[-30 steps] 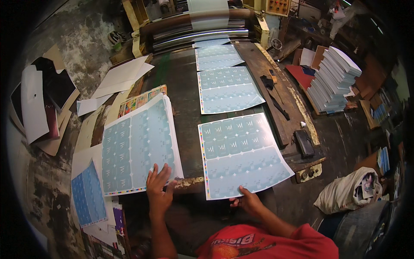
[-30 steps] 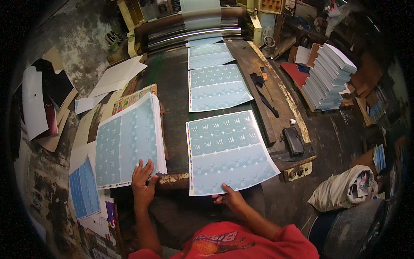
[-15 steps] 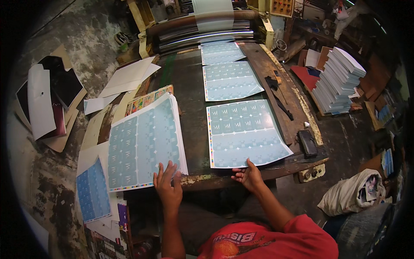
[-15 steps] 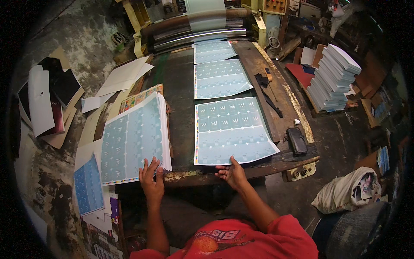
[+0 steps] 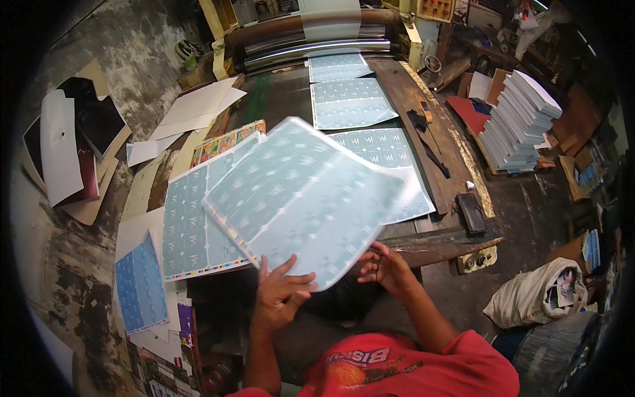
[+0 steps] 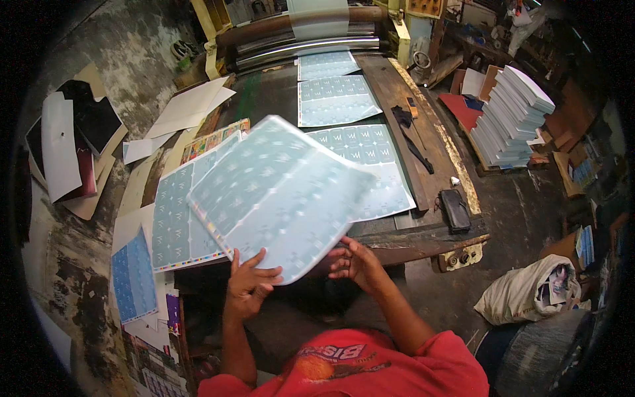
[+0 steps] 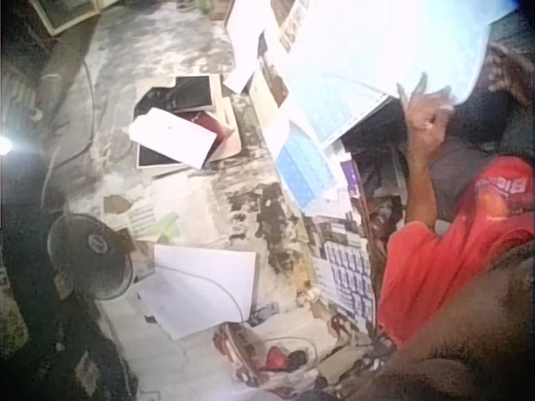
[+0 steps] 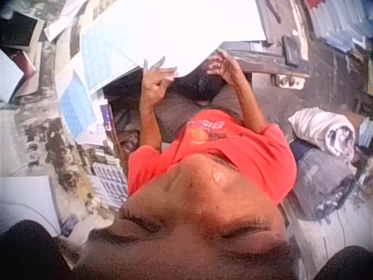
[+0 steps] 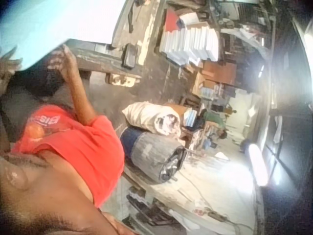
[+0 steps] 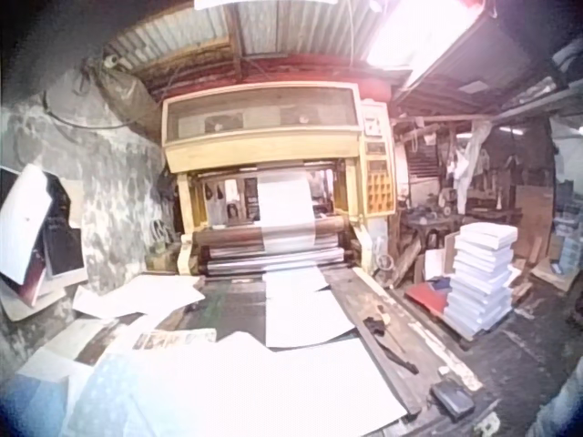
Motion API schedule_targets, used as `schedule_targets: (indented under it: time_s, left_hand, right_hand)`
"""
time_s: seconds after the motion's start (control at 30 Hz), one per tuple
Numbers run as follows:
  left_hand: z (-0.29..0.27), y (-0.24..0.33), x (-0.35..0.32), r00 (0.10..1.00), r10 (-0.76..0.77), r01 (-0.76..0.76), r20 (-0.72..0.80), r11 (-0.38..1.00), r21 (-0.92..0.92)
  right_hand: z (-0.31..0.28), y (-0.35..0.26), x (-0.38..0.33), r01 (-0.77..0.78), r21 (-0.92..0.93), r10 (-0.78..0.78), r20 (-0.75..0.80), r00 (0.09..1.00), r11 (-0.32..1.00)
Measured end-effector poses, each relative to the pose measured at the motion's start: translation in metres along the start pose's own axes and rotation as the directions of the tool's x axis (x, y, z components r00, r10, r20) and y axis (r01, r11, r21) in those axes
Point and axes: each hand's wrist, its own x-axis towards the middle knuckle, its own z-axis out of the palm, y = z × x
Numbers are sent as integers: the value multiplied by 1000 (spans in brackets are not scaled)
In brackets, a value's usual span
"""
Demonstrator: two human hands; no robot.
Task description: The person organizes printed sheets emerging from a press, flipping through a stack and aligning them on a work table.
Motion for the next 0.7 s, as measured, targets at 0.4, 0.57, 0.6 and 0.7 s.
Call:
schedule_targets:
  time_s: [0.4, 0.57, 0.6, 0.7]
  left_hand:
    - [-19, -38, 28, 972, -193, 234, -133, 827, 512]
    - [-12, -44, 19, 956, -265, 289, -124, 788, 544]
    - [-12, -49, 18, 957, -258, 290, -135, 799, 527]
    - [-10, -49, 18, 955, -238, 295, -180, 835, 464]
  right_hand:
    - [-38, 57, -69, -251, -78, 201, -395, 896, 965]
    - [-28, 72, -106, -288, -104, 213, -452, 866, 952]
    - [-25, 72, -108, -279, -89, 210, -456, 865, 956]
    - [-25, 76, -116, -256, -24, 214, -478, 852, 966]
